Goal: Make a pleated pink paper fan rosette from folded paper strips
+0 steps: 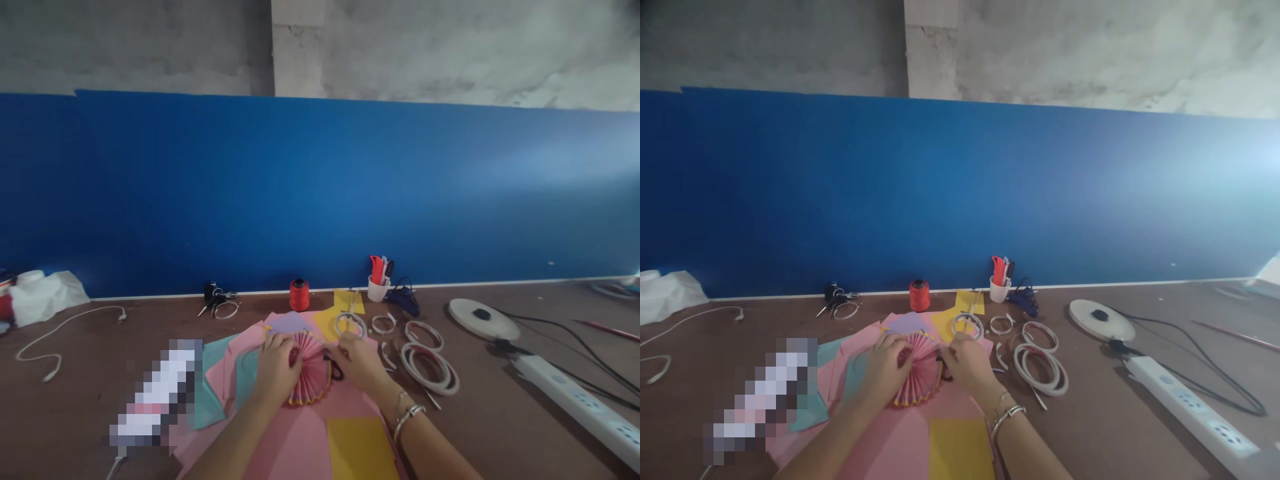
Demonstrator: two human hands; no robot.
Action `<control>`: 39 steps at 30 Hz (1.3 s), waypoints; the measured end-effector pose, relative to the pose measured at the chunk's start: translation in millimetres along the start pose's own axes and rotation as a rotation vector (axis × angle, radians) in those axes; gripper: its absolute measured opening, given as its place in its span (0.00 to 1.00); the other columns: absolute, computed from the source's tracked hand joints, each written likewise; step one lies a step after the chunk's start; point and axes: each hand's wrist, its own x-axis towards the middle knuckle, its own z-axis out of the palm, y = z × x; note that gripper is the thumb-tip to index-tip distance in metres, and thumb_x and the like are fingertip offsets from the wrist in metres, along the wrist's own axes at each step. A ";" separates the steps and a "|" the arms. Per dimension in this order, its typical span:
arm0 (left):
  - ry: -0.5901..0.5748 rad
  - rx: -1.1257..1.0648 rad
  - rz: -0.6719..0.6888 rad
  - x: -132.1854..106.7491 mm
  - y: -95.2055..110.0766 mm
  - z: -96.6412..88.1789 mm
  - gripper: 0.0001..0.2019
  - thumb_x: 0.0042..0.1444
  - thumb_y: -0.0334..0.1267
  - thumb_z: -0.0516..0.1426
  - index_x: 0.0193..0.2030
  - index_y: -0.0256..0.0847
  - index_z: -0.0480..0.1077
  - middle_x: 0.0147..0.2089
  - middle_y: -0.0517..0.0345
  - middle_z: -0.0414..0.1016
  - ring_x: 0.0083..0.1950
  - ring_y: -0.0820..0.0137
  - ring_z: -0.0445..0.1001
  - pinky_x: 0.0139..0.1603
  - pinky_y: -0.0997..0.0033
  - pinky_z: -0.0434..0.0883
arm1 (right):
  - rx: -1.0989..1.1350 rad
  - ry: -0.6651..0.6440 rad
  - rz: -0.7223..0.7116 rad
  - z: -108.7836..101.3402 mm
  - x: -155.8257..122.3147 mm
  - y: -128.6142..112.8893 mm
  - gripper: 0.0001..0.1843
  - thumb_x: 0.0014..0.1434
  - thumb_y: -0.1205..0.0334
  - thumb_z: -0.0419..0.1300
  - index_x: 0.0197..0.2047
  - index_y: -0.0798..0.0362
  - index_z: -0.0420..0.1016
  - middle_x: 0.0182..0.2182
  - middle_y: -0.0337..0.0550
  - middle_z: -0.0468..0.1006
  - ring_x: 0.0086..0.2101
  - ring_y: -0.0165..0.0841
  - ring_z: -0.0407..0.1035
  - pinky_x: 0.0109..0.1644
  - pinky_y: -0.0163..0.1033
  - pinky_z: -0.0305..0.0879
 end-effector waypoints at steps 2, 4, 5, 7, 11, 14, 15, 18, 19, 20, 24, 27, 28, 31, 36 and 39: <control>-0.003 0.003 0.003 0.2 -0.4 -0.5 0.07 0.47 0.27 0.57 0.30 0.43 0.72 0.36 0.53 0.74 0.43 0.59 0.70 0.45 0.57 0.67 | -0.057 0.099 0.069 -1.4 2.8 11.3 0.14 0.60 0.65 0.50 0.29 0.54 0.76 0.32 0.46 0.76 0.34 0.34 0.68 0.38 0.35 0.57; -0.011 0.007 0.005 0.3 -0.5 -0.7 0.06 0.48 0.27 0.56 0.30 0.42 0.72 0.37 0.53 0.74 0.43 0.59 0.70 0.45 0.56 0.67 | -0.101 0.142 0.108 -0.8 4.6 23.9 0.14 0.56 0.72 0.51 0.35 0.54 0.78 0.39 0.47 0.77 0.40 0.36 0.67 0.43 0.36 0.56; -0.013 0.011 0.009 0.4 -0.4 -0.8 0.06 0.49 0.27 0.56 0.30 0.42 0.72 0.37 0.52 0.74 0.43 0.59 0.70 0.45 0.55 0.67 | -0.114 0.142 0.120 0.1 4.8 29.2 0.15 0.53 0.75 0.52 0.36 0.53 0.78 0.39 0.47 0.77 0.42 0.37 0.66 0.43 0.37 0.56; -0.010 0.015 0.024 0.4 0.6 -1.1 0.06 0.51 0.28 0.55 0.31 0.41 0.72 0.37 0.52 0.74 0.43 0.58 0.70 0.46 0.54 0.67 | -0.133 0.132 0.144 2.3 4.4 36.2 0.17 0.50 0.76 0.53 0.36 0.50 0.79 0.41 0.47 0.78 0.42 0.39 0.65 0.43 0.39 0.55; 0.011 -0.010 0.089 0.6 5.2 -3.0 0.08 0.53 0.27 0.54 0.32 0.41 0.73 0.37 0.52 0.75 0.43 0.60 0.70 0.45 0.56 0.67 | -0.133 0.162 0.165 2.9 3.7 34.6 0.11 0.53 0.69 0.56 0.32 0.48 0.79 0.45 0.45 0.77 0.45 0.43 0.63 0.42 0.42 0.54; 0.039 -0.049 0.132 0.6 9.6 -5.3 0.08 0.55 0.29 0.53 0.33 0.41 0.73 0.36 0.53 0.75 0.42 0.61 0.70 0.44 0.58 0.67 | -0.045 0.248 0.107 0.8 4.8 26.3 0.08 0.55 0.67 0.54 0.32 0.50 0.76 0.44 0.45 0.77 0.46 0.41 0.64 0.45 0.43 0.54; 0.051 -0.060 0.143 0.5 10.9 -6.1 0.08 0.56 0.30 0.53 0.33 0.41 0.73 0.36 0.53 0.75 0.41 0.62 0.70 0.43 0.59 0.67 | -0.001 0.283 0.066 0.2 5.0 22.9 0.08 0.56 0.67 0.54 0.33 0.51 0.74 0.42 0.45 0.77 0.45 0.40 0.65 0.47 0.44 0.54; 0.096 -0.089 0.163 0.1 13.8 -8.2 0.08 0.58 0.32 0.53 0.31 0.41 0.73 0.34 0.54 0.75 0.40 0.62 0.70 0.43 0.59 0.67 | 0.107 0.361 -0.091 -0.9 4.5 11.0 0.06 0.58 0.66 0.51 0.33 0.51 0.69 0.32 0.43 0.77 0.37 0.35 0.69 0.55 0.48 0.52; 0.108 -0.102 0.169 -0.1 14.4 -8.6 0.08 0.58 0.32 0.53 0.31 0.41 0.72 0.34 0.54 0.75 0.40 0.63 0.70 0.44 0.59 0.67 | 0.126 0.375 -0.142 -1.3 3.8 6.7 0.05 0.58 0.67 0.51 0.33 0.51 0.67 0.29 0.41 0.76 0.34 0.34 0.69 0.57 0.50 0.49; 0.116 -0.119 0.176 -0.3 14.9 -8.9 0.08 0.58 0.32 0.53 0.32 0.41 0.72 0.35 0.54 0.76 0.41 0.63 0.70 0.44 0.59 0.67 | 0.136 0.386 -0.187 -1.8 2.9 2.4 0.05 0.59 0.67 0.50 0.33 0.51 0.66 0.27 0.39 0.75 0.32 0.34 0.69 0.59 0.52 0.47; 0.107 -0.190 0.193 -1.7 15.3 -6.9 0.12 0.58 0.29 0.52 0.45 0.41 0.71 0.41 0.52 0.76 0.45 0.62 0.71 0.47 0.59 0.67 | 0.129 0.395 -0.285 -4.9 -0.9 -11.7 0.05 0.61 0.67 0.49 0.35 0.49 0.63 0.24 0.36 0.74 0.30 0.34 0.69 0.58 0.53 0.51; 0.106 -0.282 0.142 -3.2 14.2 -3.2 0.12 0.59 0.31 0.52 0.48 0.42 0.70 0.44 0.52 0.76 0.48 0.63 0.71 0.50 0.58 0.68 | 0.106 0.355 -0.342 -6.3 -3.4 -18.0 0.05 0.62 0.67 0.49 0.35 0.49 0.64 0.27 0.39 0.75 0.34 0.37 0.69 0.52 0.50 0.58; 0.119 -0.318 0.113 -3.7 13.5 -1.9 0.11 0.60 0.32 0.52 0.48 0.42 0.69 0.44 0.52 0.76 0.48 0.63 0.72 0.50 0.59 0.68 | 0.104 0.338 -0.365 -6.4 -4.2 -19.6 0.05 0.63 0.67 0.49 0.36 0.49 0.64 0.28 0.40 0.75 0.35 0.37 0.69 0.51 0.49 0.59; 0.192 -0.374 0.053 -4.9 10.9 0.7 0.13 0.61 0.34 0.52 0.52 0.41 0.66 0.45 0.50 0.75 0.49 0.64 0.71 0.51 0.59 0.68 | 0.115 0.285 -0.420 -6.3 -6.5 -24.3 0.06 0.63 0.67 0.49 0.38 0.50 0.66 0.31 0.42 0.76 0.35 0.36 0.69 0.49 0.47 0.61; 0.212 -0.321 0.114 -4.1 11.1 -1.2 0.19 0.60 0.32 0.52 0.58 0.43 0.63 0.51 0.49 0.72 0.54 0.62 0.69 0.55 0.57 0.66 | 0.134 0.218 -0.472 -7.0 -9.4 -31.2 0.07 0.63 0.69 0.50 0.39 0.50 0.67 0.32 0.42 0.76 0.36 0.35 0.69 0.52 0.47 0.59; 0.224 -0.303 0.145 -3.2 13.9 -3.5 0.16 0.59 0.32 0.53 0.54 0.43 0.67 0.47 0.52 0.75 0.50 0.63 0.71 0.52 0.59 0.68 | 0.123 0.212 -0.474 -6.7 -10.3 -32.5 0.07 0.64 0.68 0.49 0.39 0.50 0.67 0.31 0.42 0.76 0.35 0.35 0.69 0.51 0.47 0.60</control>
